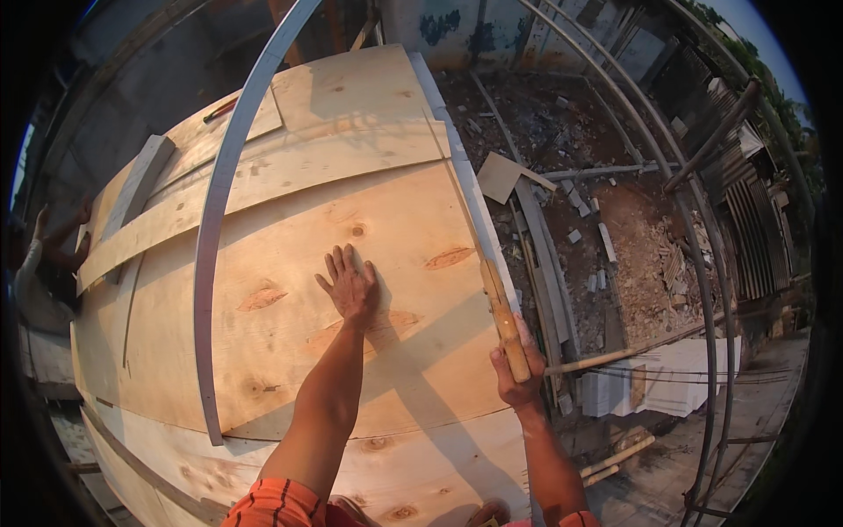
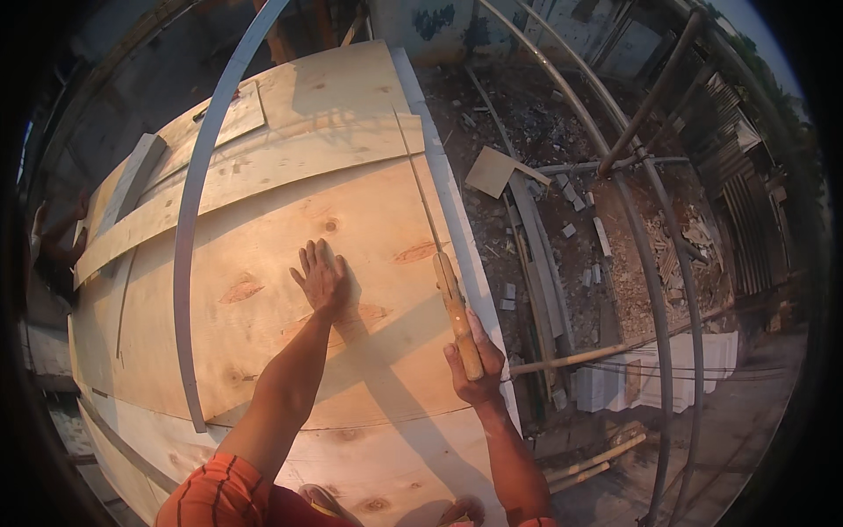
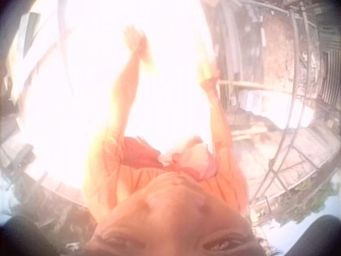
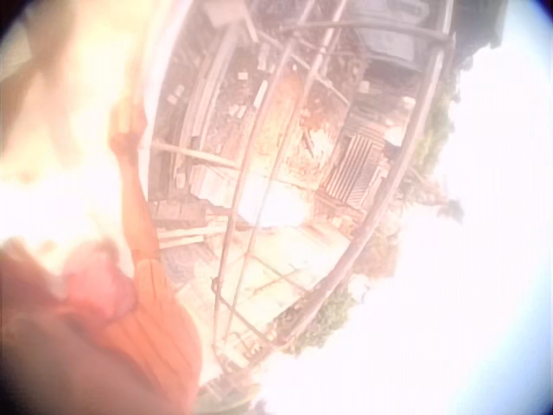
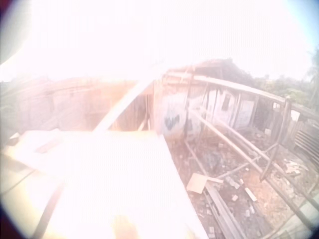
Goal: The person uses a hand saw to cut through a sheet of plywood along a marked line while holding a metal trim piece against the edge.
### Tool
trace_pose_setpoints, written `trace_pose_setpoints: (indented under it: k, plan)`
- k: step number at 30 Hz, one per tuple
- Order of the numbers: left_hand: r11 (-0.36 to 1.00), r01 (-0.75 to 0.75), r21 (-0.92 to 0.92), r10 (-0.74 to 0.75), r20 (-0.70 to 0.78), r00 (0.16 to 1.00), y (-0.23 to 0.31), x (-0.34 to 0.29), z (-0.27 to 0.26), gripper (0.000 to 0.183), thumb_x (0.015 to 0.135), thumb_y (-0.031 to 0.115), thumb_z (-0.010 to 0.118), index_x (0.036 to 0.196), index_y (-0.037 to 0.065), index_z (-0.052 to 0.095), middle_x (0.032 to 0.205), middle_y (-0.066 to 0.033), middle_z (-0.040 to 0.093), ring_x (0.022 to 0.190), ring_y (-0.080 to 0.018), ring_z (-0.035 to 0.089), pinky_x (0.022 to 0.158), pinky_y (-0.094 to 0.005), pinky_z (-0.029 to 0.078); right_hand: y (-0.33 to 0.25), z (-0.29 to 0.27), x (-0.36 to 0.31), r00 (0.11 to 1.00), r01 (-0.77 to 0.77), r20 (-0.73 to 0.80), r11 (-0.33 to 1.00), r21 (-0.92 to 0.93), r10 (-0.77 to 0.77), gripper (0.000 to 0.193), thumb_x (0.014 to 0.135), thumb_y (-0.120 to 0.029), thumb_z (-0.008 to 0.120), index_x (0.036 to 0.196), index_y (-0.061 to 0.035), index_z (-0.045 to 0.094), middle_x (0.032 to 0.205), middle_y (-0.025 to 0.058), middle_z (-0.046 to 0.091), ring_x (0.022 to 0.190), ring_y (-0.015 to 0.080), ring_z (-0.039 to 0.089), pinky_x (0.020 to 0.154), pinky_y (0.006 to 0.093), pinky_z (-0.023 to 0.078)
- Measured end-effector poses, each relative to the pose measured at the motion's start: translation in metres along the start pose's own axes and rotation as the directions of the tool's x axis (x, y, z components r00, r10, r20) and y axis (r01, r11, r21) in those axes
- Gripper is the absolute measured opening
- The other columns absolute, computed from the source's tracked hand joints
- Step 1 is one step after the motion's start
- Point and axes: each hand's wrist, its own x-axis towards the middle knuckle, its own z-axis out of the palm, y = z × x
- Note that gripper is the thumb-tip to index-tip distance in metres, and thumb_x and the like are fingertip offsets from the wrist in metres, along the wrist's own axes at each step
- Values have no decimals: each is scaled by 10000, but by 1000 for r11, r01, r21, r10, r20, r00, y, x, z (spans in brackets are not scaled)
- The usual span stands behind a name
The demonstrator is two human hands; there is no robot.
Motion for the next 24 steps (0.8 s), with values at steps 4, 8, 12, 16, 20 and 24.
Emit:
trace_pose_setpoints:
  k: [4,8,12,16,20,24]
  plan:
    - [1000,-8,-18,8,11,1000,2,2,13,570,981,372,428,1492,135,347,1595,-92,266,1506,-279,141,1198,-593,43,23,80,100,953,302,45,936,-183,-299,608,808,-47,696,1385,-2,511,922,139,684,755,301,661,710,382,549]
    - [1000,-4,7,4,72,997,6,6,5,574,983,355,434,1499,124,333,1592,-111,247,1505,-292,124,1189,-607,52,52,169,183,903,428,181,847,-317,-389,698,739,-70,702,1411,-147,532,866,56,664,814,259,650,720,392,526]
    - [1000,7,-1,-7,104,995,7,9,10,585,975,364,430,1506,140,328,1595,-114,239,1506,-302,116,1182,-618,29,58,249,234,852,508,336,785,-355,-400,665,780,-147,670,1427,-172,517,907,51,669,858,242,638,730,385,495]
    - [1000,13,-17,-11,147,989,12,13,7,598,964,365,430,1506,136,326,1591,-122,242,1507,-315,108,1177,-620,20,55,300,242,830,528,448,731,-434,-333,679,795,-147,664,1450,-180,488,1000,42,678,898,231,634,756,388,475]
    - [999,6,49,-12,131,991,-3,16,23,598,958,378,433,1494,130,336,1579,-135,255,1504,-321,108,1174,-622,17,43,330,239,735,439,646,870,-222,-207,775,737,-183,762,1457,-201,475,1163,76,648,1107,282,579,969,431,432]
    - [999,39,13,-41,134,990,-10,19,6,610,949,382,449,1496,135,337,1577,-130,256,1502,-313,109,1171,-623,14,43,276,289,894,244,411,963,-117,-177,633,784,-210,755,1380,-132,554,1242,129,633,1189,321,553,1044,434,404]
